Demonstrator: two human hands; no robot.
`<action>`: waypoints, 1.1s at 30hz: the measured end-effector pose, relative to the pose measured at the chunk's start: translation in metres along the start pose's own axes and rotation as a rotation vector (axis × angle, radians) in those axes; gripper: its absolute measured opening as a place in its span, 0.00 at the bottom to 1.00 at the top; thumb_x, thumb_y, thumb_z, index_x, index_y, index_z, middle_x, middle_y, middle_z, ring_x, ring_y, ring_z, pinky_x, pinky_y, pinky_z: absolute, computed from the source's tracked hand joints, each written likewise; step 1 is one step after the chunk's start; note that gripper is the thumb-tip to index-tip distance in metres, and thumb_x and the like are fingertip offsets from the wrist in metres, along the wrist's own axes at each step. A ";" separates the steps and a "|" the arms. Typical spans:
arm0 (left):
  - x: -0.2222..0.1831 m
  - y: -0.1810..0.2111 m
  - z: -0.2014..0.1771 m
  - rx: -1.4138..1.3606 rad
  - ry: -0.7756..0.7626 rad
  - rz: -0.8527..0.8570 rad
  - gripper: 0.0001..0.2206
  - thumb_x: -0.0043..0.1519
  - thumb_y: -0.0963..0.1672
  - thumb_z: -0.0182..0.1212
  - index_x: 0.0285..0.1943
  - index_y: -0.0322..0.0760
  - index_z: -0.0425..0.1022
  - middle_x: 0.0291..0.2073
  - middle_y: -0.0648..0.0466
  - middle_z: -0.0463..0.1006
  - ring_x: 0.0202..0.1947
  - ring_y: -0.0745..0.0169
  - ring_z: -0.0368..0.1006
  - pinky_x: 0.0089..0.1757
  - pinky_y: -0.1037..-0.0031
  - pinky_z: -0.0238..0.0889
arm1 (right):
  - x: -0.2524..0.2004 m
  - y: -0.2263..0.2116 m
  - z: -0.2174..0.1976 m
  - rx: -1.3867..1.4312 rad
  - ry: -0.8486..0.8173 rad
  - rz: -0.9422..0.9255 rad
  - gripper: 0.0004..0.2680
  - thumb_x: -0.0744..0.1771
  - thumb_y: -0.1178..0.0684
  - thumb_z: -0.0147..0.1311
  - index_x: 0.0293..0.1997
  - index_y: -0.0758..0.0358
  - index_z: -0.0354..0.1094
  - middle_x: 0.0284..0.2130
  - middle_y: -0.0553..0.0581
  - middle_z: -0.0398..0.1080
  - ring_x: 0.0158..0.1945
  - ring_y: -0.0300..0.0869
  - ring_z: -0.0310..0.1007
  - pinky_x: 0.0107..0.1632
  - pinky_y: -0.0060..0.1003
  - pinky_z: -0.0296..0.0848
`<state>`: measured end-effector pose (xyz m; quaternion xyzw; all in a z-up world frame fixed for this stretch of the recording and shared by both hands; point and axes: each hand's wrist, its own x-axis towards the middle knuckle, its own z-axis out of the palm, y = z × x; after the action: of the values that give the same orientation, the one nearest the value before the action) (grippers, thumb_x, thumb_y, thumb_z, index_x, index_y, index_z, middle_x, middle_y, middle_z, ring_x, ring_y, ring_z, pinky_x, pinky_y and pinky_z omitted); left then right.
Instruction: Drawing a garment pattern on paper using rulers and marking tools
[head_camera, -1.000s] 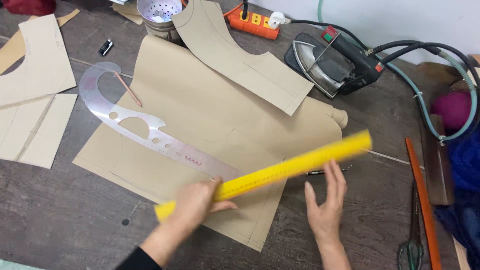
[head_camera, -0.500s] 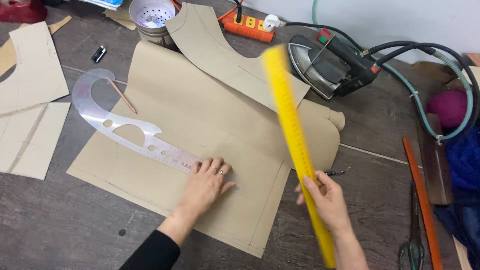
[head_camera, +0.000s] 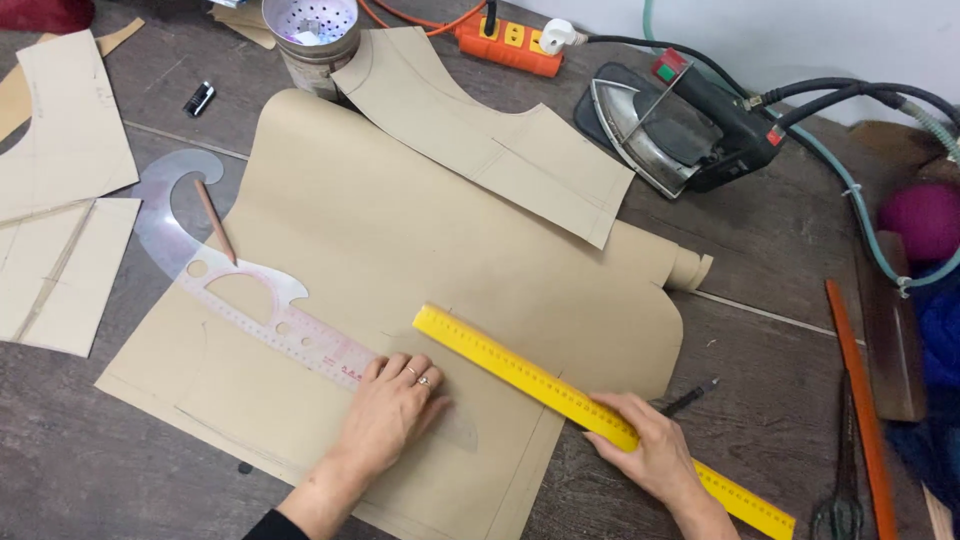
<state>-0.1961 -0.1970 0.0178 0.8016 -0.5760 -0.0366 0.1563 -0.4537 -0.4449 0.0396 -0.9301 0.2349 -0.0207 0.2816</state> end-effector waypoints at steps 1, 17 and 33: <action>0.000 0.001 0.001 -0.018 0.041 -0.033 0.11 0.62 0.51 0.54 0.41 0.42 0.67 0.38 0.56 0.71 0.39 0.55 0.66 0.43 0.65 0.56 | -0.002 -0.001 0.000 -0.025 -0.023 0.014 0.18 0.59 0.45 0.63 0.53 0.43 0.68 0.37 0.43 0.72 0.35 0.37 0.75 0.37 0.32 0.71; 0.015 -0.006 0.036 -0.229 0.167 0.001 0.16 0.64 0.42 0.45 0.60 0.40 0.68 0.59 0.39 0.63 0.64 0.36 0.55 0.62 0.51 0.47 | -0.054 0.116 0.004 -0.202 0.538 0.600 0.11 0.66 0.49 0.55 0.52 0.57 0.71 0.33 0.61 0.60 0.40 0.47 0.63 0.49 0.43 0.65; 0.003 0.000 0.027 0.009 0.231 0.008 0.24 0.58 0.44 0.54 0.65 0.41 0.64 0.66 0.48 0.61 0.67 0.46 0.55 0.63 0.53 0.44 | -0.018 0.076 -0.026 1.143 0.716 0.648 0.07 0.68 0.60 0.45 0.50 0.67 0.66 0.36 0.67 0.69 0.30 0.38 0.63 0.32 0.26 0.63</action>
<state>-0.2015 -0.2059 -0.0075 0.7987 -0.5576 0.0594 0.2184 -0.5059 -0.5056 0.0228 -0.4593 0.5271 -0.3569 0.6195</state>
